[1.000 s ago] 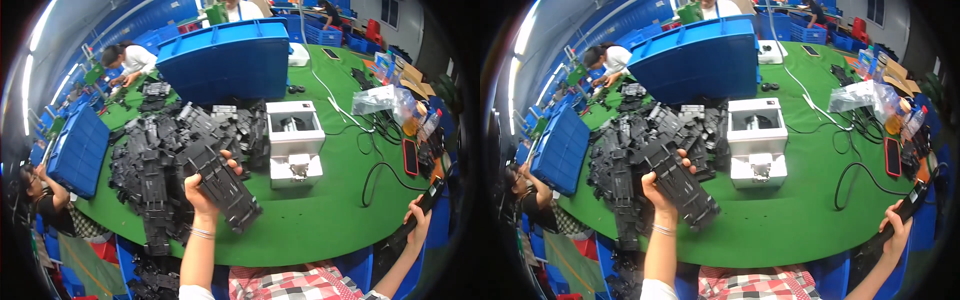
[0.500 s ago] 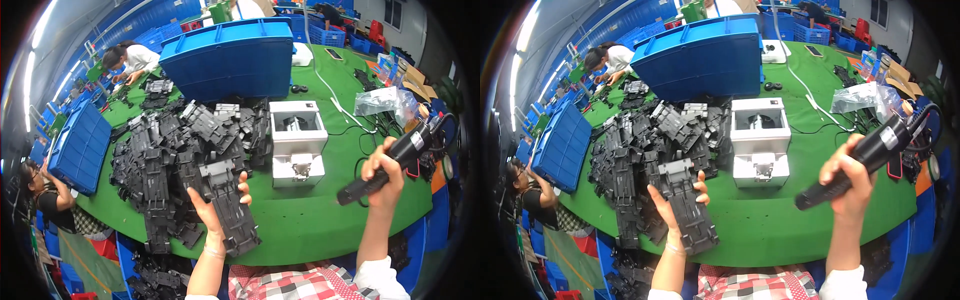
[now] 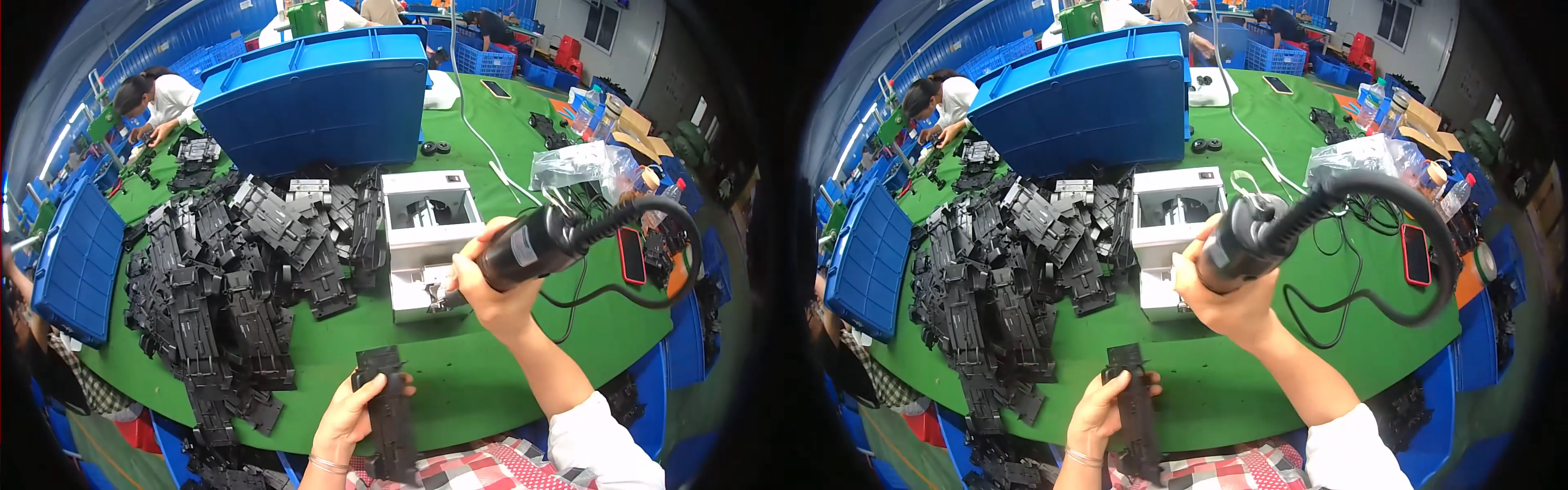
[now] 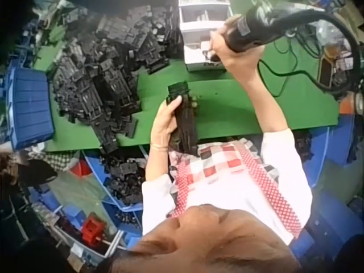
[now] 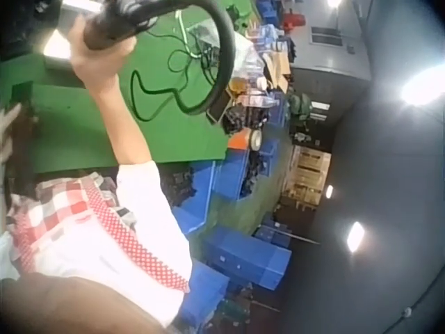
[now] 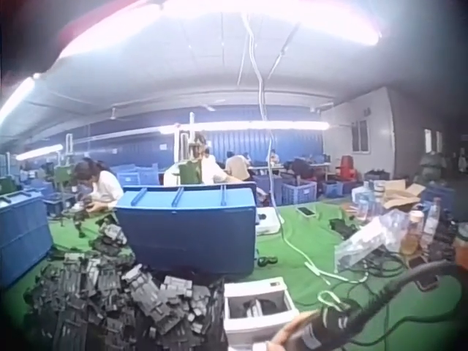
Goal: The person assembles black plastic mechanical components using an electric screwdriver.
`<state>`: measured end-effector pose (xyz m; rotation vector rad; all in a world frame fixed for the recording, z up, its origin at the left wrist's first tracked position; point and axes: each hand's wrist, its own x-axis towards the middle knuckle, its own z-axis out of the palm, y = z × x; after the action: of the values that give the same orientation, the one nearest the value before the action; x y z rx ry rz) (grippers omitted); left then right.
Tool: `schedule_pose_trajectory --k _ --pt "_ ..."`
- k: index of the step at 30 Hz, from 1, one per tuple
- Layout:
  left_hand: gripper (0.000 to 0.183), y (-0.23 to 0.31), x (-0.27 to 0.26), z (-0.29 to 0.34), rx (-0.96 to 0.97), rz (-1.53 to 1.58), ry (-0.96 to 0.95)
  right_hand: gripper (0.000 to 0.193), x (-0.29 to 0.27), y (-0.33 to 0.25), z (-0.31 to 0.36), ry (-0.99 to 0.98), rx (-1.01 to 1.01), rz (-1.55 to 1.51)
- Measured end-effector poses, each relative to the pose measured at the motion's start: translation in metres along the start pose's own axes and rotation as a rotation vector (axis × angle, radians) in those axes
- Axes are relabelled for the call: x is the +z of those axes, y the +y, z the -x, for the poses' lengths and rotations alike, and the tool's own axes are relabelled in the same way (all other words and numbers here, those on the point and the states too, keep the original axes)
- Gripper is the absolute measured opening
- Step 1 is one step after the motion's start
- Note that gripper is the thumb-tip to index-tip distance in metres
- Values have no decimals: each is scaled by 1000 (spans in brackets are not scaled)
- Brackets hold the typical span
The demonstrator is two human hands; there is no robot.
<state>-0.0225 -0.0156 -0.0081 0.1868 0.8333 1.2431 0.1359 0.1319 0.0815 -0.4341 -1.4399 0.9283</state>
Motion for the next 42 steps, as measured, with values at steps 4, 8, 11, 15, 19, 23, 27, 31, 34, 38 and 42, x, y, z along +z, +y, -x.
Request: schedule_pose_trajectory --k 4,8,11,15,19,23,27,31,34,38,42 --pt "32 1 6 -9 26 -87 -1 25 0 -4 -15 7 147 -55" --pt "27 2 16 -12 199 -308 139 25 -3 -8 -9 14 276 -172" --pt "27 -1 19 -15 256 -341 140 27 1 -23 9 9 246 -330" --pt "27 -4 18 -16 297 -397 162 29 11 -26 27 -47 249 -379" --pt "25 -3 27 -16 292 -423 169 32 10 -17 41 -97 237 -318" --pt "22 -7 28 -14 273 -418 156 32 8 -20 47 -170 221 -332" --pt "21 -12 23 -12 266 -491 152 33 4 -25 49 -310 183 -265" --pt "24 -14 23 -2 251 -413 53 31 -2 -28 34 -112 219 -445" --pt "27 -14 22 0 146 -251 28 30 -14 -29 9 107 129 -427" --pt "29 -15 25 1 48 -179 34 32 -8 -4 -1 111 -78 -41" --pt "22 -16 26 1 95 -168 30 28 2 -3 -7 74 64 -45"
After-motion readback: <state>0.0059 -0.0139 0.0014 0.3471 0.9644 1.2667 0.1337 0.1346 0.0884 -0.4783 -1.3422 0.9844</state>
